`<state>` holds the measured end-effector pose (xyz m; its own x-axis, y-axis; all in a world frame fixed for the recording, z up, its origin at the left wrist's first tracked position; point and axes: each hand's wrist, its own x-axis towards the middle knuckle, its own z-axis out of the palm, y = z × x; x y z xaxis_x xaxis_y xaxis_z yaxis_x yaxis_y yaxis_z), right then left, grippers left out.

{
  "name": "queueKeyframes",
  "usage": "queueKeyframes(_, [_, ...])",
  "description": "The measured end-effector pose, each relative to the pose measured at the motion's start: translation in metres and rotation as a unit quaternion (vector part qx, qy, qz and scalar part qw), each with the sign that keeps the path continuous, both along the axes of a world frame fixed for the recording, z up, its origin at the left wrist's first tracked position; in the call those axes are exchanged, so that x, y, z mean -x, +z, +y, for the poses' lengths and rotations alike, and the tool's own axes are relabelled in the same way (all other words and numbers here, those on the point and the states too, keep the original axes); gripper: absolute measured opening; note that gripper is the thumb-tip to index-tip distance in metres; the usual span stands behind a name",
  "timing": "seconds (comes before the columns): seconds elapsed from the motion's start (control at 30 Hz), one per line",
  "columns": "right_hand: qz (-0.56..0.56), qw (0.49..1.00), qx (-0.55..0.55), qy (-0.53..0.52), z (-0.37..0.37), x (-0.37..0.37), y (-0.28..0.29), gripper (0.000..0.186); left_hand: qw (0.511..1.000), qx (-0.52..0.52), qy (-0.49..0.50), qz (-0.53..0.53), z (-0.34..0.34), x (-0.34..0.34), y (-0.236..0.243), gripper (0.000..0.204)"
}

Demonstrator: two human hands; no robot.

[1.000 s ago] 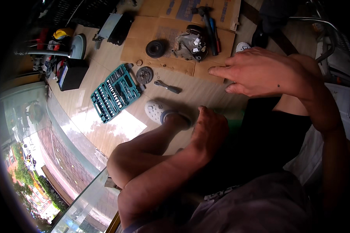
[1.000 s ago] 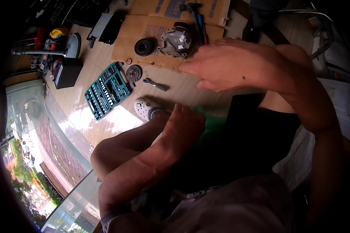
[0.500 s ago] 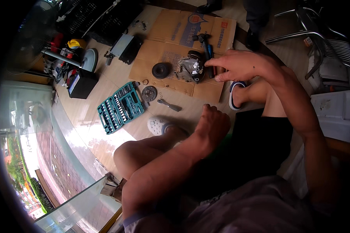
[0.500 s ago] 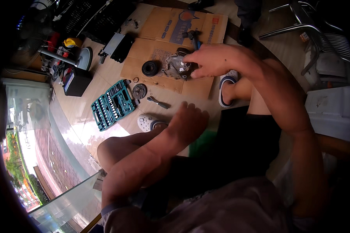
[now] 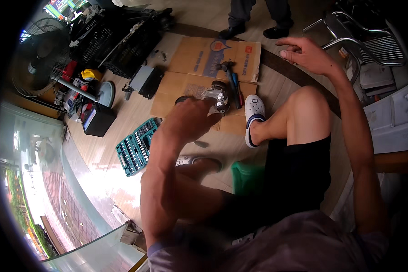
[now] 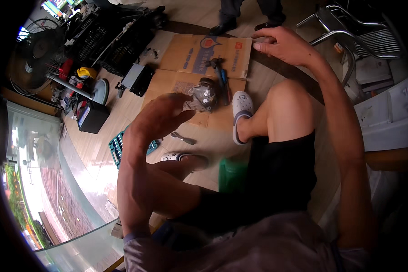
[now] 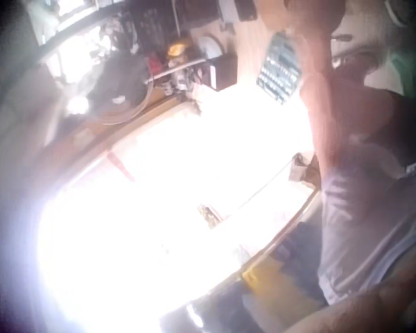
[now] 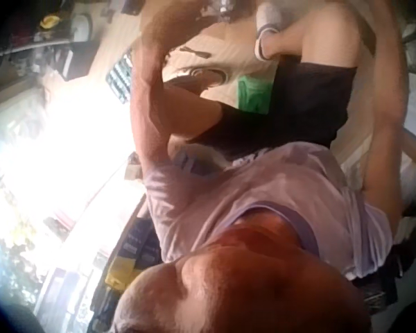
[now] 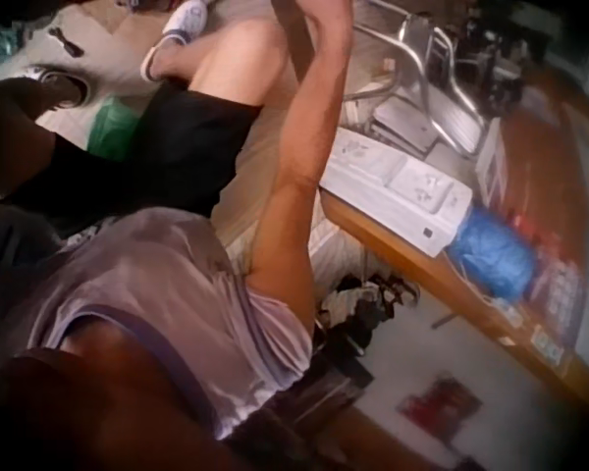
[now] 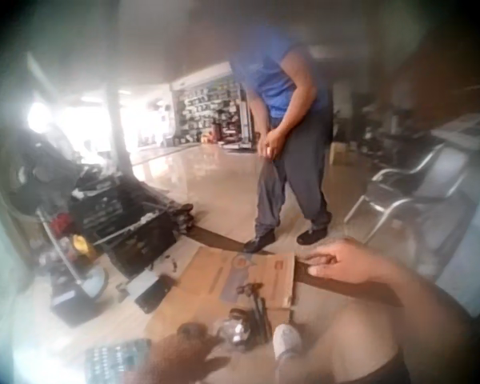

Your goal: The person repairs an A/C compressor by removing internal components with a screwdriver, cleaning the surfaces with a cloth, and reassembling the parts by hand.

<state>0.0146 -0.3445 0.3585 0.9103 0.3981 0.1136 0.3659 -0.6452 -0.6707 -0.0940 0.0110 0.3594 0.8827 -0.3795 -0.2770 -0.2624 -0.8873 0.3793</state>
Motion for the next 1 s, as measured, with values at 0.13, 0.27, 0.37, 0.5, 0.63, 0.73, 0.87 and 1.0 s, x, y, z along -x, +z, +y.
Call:
queueKeyframes(0.13, [0.131, 0.988, 0.076, -0.031, -0.03, -0.027, -0.044, 0.046, 0.995, 0.094, -0.012, 0.009, 0.034, -0.049, -0.017, 0.035])
queueKeyframes(0.27, [0.215, 0.973, 0.084, -0.006, -0.001, -0.078, -0.109, 0.046, 0.994, 0.064, 0.058, 0.07, 0.093, -0.066, -0.037, 0.038])
queueKeyframes(0.37, [0.249, 0.964, 0.091, 0.001, 0.031, -0.125, -0.187, 0.045, 0.97, 0.09, 0.147, 0.172, 0.137, -0.083, -0.122, 0.036])
queueKeyframes(0.5, [0.273, 0.961, 0.036, -0.003, 0.095, -0.177, -0.283, 0.047, 0.895, 0.275, 0.29, 0.199, 0.151, -0.087, -0.242, 0.044])
queueKeyframes(0.63, [0.348, 0.934, 0.082, 0.012, 0.135, -0.214, -0.37, 0.065, 0.751, 0.405, 0.445, 0.271, 0.093, -0.104, -0.359, 0.083])
queueKeyframes(0.73, [0.436, 0.896, -0.022, -0.083, 0.151, -0.221, -0.397, 0.07, 0.687, 0.479, 0.466, 0.286, 0.06, -0.12, -0.403, 0.097])
queueKeyframes(0.87, [0.565, 0.801, -0.13, -0.149, 0.132, -0.216, -0.427, 0.066, 0.651, 0.497, 0.478, 0.317, 0.027, -0.144, -0.412, 0.089])
queueKeyframes(1.0, [0.619, 0.748, -0.196, -0.138, 0.152, -0.217, -0.423, 0.047, 0.628, 0.495, 0.513, 0.313, 0.032, -0.148, -0.426, 0.075])
